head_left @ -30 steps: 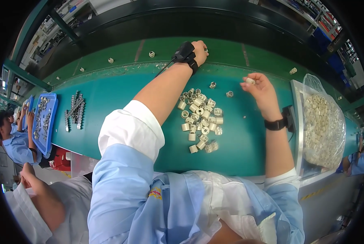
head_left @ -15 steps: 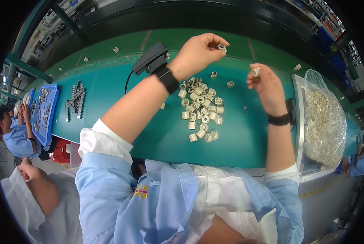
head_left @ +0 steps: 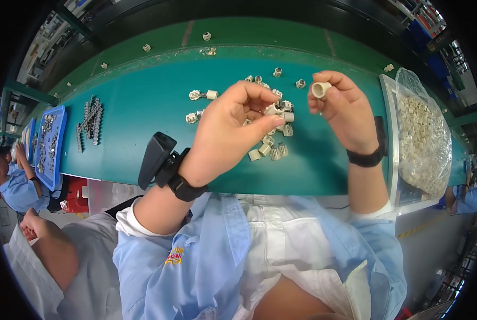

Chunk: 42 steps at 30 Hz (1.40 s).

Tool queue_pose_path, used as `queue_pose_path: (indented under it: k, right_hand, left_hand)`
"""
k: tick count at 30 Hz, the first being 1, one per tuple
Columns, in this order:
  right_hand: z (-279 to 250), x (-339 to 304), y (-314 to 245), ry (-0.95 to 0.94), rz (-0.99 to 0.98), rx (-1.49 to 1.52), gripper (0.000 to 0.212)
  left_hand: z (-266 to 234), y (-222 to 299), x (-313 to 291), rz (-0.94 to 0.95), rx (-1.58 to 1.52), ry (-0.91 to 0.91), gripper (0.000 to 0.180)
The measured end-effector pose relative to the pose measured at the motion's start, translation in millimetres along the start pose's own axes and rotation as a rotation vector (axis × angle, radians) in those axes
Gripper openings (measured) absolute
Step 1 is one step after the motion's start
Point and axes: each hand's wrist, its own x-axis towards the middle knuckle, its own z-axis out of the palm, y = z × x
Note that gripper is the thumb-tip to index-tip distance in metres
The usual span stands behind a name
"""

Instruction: The person picks up a plastic housing and a metal component, fits the component into the housing, and then presses a plastic cap onto the assembly before placing it on the workbench.

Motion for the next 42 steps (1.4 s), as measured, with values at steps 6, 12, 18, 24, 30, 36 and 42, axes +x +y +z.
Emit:
queue_pose_path:
  k: [6, 12, 18, 24, 30, 36, 42]
  right_hand:
    - [16, -11, 0, -0.073, -0.034, -0.065, 0.025]
    - [24, -17, 8, -0.054, 0.036, 0.218, 0.025]
    - [26, -19, 18, -0.082, 0.05, 0.348, 0.032]
    - [36, -24, 20, 0.001, 0.112, 0.38, 0.026]
    - [40, -28, 30, -0.035, 0.066, 0.416, 0.026]
    - [42, -32, 37, 0.003, -0.002, 0.337, 0.024]
    - [41, -33, 35, -0.023, -0.072, 0.146, 0.021]
  left_hand:
    - [4, -9, -20, 0.063, 0.018, 0.067, 0.026]
    - [6, -13, -27, 0.106, 0.107, 0.079, 0.024]
    - [7, -15, -31, 0.125, 0.084, 0.124, 0.025]
    - [3, -9, -36, 0.159, 0.294, 0.06, 0.029]
    - [11, -14, -38, 0.165, 0.168, 0.156, 0.026]
    - [13, -13, -39, 0.182, 0.147, 0.22, 0.025]
    - [10, -15, -39, 0.183, 0.153, 0.201, 0.023]
